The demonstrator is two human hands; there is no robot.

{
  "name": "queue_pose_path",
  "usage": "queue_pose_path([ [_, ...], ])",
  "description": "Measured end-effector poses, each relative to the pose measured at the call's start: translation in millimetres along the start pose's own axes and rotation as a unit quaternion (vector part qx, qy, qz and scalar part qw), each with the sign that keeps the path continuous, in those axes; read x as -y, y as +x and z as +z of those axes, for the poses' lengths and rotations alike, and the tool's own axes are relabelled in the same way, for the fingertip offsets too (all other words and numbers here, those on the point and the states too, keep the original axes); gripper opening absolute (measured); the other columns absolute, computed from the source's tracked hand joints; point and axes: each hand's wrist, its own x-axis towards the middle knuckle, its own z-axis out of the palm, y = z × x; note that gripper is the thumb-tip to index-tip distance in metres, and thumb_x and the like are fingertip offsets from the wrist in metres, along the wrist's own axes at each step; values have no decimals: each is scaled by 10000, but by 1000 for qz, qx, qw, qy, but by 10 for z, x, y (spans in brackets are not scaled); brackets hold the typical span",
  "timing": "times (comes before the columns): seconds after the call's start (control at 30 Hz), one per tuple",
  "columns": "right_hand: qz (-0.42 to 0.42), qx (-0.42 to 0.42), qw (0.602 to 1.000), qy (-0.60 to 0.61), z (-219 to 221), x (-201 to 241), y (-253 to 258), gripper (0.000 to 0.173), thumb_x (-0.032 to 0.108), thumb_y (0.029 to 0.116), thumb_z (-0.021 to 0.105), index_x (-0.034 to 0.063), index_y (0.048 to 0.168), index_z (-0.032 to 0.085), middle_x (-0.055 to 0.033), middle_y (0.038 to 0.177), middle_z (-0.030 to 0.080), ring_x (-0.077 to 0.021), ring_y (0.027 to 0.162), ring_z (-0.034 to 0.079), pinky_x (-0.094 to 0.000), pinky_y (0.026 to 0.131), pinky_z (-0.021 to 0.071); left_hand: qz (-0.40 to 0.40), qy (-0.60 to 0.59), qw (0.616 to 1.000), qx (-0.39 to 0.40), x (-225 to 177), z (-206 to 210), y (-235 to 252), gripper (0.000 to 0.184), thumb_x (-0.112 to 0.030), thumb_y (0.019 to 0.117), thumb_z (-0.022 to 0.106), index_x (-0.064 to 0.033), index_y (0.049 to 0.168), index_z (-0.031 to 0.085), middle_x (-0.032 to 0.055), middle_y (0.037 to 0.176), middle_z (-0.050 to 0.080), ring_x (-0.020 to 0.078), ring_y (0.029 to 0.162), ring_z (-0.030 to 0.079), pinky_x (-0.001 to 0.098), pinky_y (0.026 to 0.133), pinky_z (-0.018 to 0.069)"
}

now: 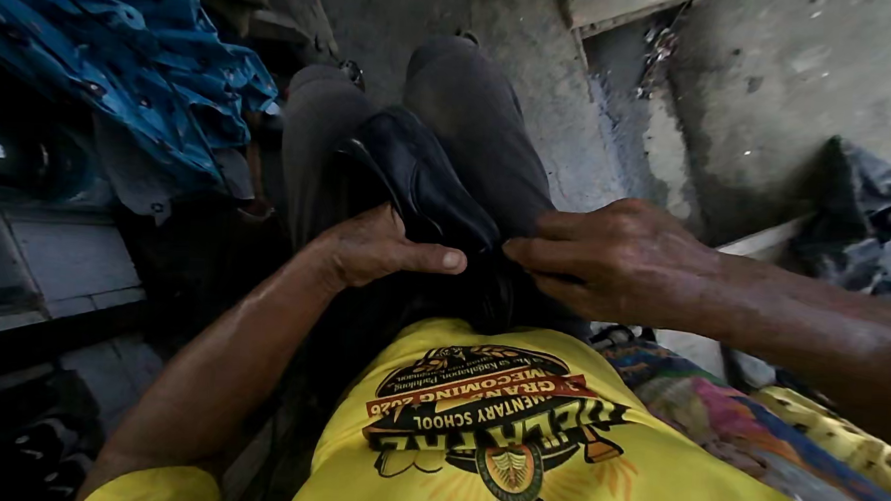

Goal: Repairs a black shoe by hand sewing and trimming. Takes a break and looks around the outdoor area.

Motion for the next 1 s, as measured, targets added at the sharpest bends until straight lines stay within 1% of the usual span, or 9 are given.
queue_pose_path([
  [0.17, 42, -24, 998, 37, 61, 7, 41, 204, 160, 919, 560, 89, 968, 745, 7, 777, 662, -112, 636, 631, -316, 520, 520, -10, -14, 1000, -3, 13, -23, 10, 310, -32, 878, 724, -125, 1170, 680, -38, 1106, 736, 62, 1064, 683, 270, 973, 567],
  [0.27, 65, -27, 995, 63, 96, 38, 67, 175, 156, 913, 563, 92, 947, 723, 24, 763, 656, -89, 633, 619, -302, 534, 523, -2, -26, 1000, -6, 26, -31, 3, 315, -42, 879, 729, -130, 1177, 677, -36, 1110, 736, 65, 1069, 682, 279, 975, 567],
  [0.4, 40, -46, 994, 86, -11, 30, 45, 181, 164, 916, 572, 100, 947, 738, 65, 782, 654, -6, 653, 598, -200, 552, 518, 16, -6, 1000, -17, -112, -11, 4, 308, -53, 878, 741, -131, 1170, 680, -48, 1095, 743, 54, 1053, 690, 263, 962, 574],
  [0.53, 43, -53, 994, 85, -81, 14, -64, 191, 178, 923, 577, 103, 954, 751, 71, 800, 659, 21, 662, 585, -172, 567, 506, 26, 44, 996, -75, -238, -113, -38, 191, -216, 942, 728, -127, 1109, 700, -52, 1034, 747, 48, 984, 700, 265, 908, 592],
  [0.6, 62, -64, 990, 106, -49, -59, -131, 197, 185, 926, 582, 102, 970, 755, 80, 797, 656, 46, 660, 576, -141, 576, 509, 14, 103, 985, -137, -344, -210, -147, 178, -313, 991, 643, -151, 998, 716, -55, 952, 717, 63, 912, 679, 292, 856, 587],
  [0.7, 72, -75, 985, 135, -8, -126, -185, 195, 185, 945, 587, 92, 974, 755, 80, 802, 663, 66, 668, 567, -113, 590, 498, 47, 71, 967, -239, -468, -531, -389, 274, -337, 1045, 512, -203, 946, 730, -27, 979, 748, 153, 969, 715, 381, 890, 602],
  [0.83, 83, -85, 981, 151, 37, -153, -217, 200, 190, 953, 584, 92, 982, 757, 80, 832, 679, 75, 700, 579, -100, 618, 501, 121, -18, 943, -309, -517, -992, -698, 440, -313, 1107, 317, -238, 886, 690, -35, 1002, 742, 139, 1016, 705, 337, 920, 585],
  [0.93, 99, -83, 976, 172, 38, -170, -227, 201, 199, 958, 590, 96, 994, 759, 89, 840, 680, 84, 711, 585, -97, 628, 506, 49, 42, 904, -423, -463, -1118, -752, 304, -285, 1086, 397, -200, 974, 666, -30, 1033, 728, 124, 980, 702, 329, 872, 592],
  [1.0, 105, -83, 974, 181, 51, -182, -241, 201, 200, 965, 588, 96, 999, 757, 89, 832, 675, 81, 701, 582, -101, 618, 505, -38, 212, 834, -509, -430, -1042, -726, 266, -302, 1067, 514, -131, 1232, 634, 17, 1234, 659, 152, 1066, 671, 375, 910, 574],
])
